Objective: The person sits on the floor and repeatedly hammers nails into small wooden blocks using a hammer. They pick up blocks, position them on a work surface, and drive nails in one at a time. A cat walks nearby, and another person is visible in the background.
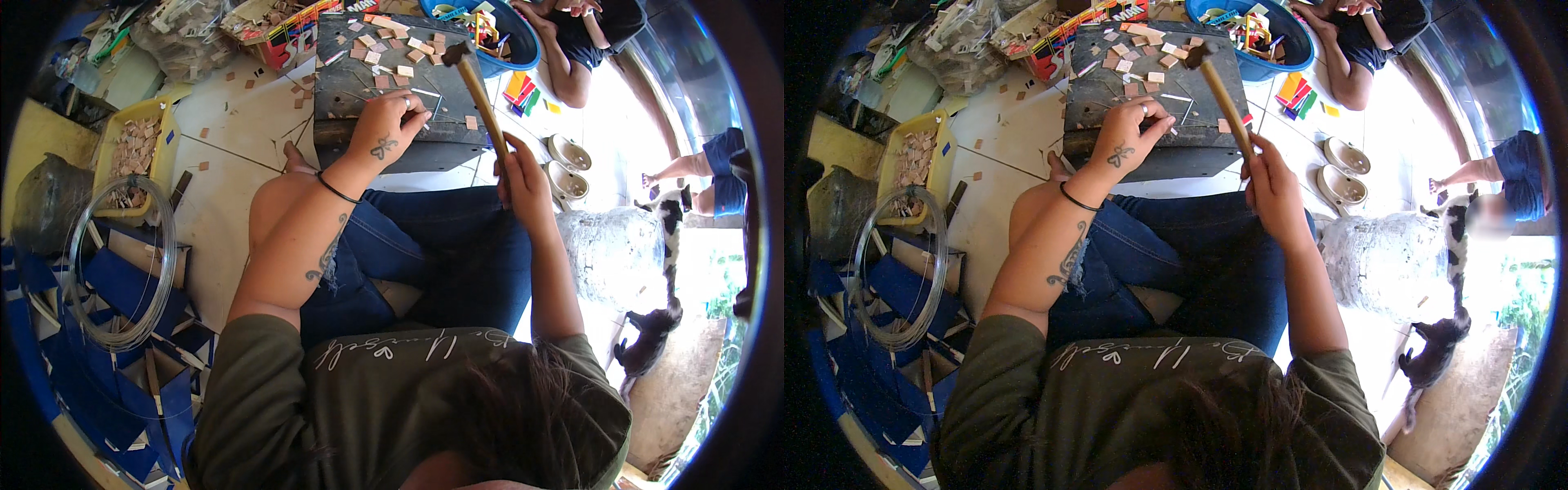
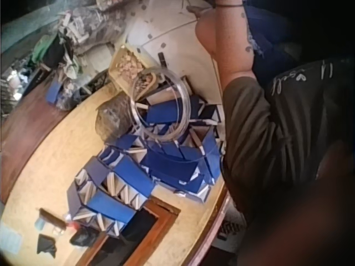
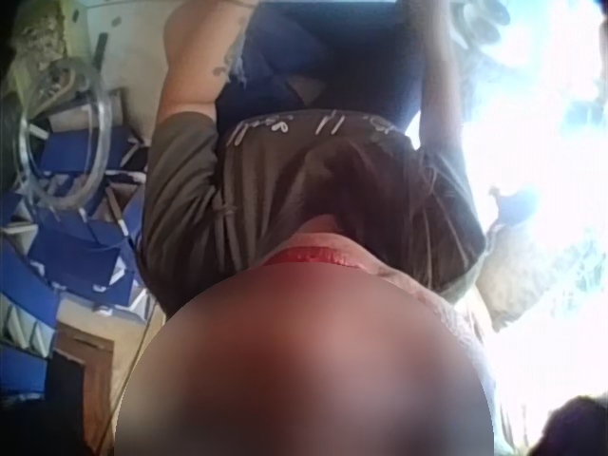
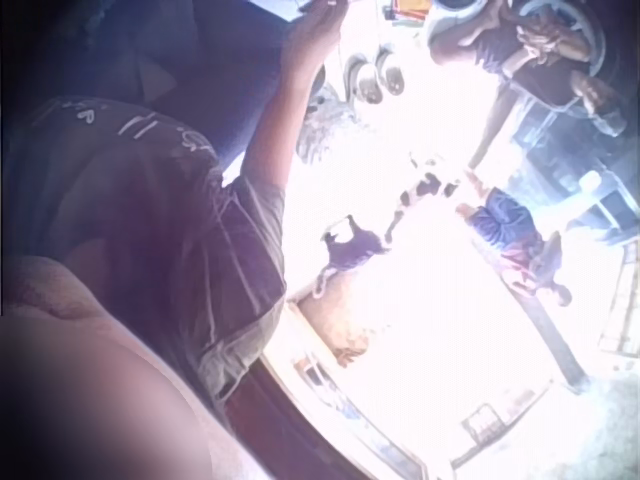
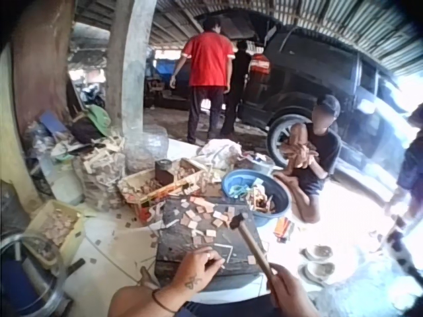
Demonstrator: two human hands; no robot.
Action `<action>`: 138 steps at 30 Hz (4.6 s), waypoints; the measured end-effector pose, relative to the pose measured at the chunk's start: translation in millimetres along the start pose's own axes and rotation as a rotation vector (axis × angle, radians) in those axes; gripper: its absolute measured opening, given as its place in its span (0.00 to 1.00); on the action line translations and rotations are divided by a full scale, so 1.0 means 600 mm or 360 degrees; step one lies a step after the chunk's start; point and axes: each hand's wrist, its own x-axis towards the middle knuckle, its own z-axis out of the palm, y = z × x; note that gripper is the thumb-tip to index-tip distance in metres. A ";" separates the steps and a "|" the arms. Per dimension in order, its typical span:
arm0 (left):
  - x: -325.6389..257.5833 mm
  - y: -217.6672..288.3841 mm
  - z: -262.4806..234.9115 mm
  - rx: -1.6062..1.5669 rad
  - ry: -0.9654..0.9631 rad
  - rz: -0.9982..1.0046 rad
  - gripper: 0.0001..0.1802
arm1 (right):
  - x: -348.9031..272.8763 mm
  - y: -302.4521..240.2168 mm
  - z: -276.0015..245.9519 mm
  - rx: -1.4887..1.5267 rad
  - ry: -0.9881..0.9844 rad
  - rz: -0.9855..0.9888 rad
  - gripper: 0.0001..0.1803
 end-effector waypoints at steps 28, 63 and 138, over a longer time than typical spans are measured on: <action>-0.001 -0.013 0.006 -0.0023 0.0003 0.0038 0.07 | -0.100 -0.054 -0.010 -0.0591 0.0104 -0.0585 0.26; -0.001 -0.003 -0.031 0.0018 0.0075 -0.0045 0.06 | 0.030 0.036 -0.003 -0.0892 0.0445 -0.0435 0.23; -0.014 -0.010 -0.018 -0.0172 0.0089 -0.0211 0.07 | 0.147 -0.022 0.116 0.0386 0.0173 -0.0662 0.05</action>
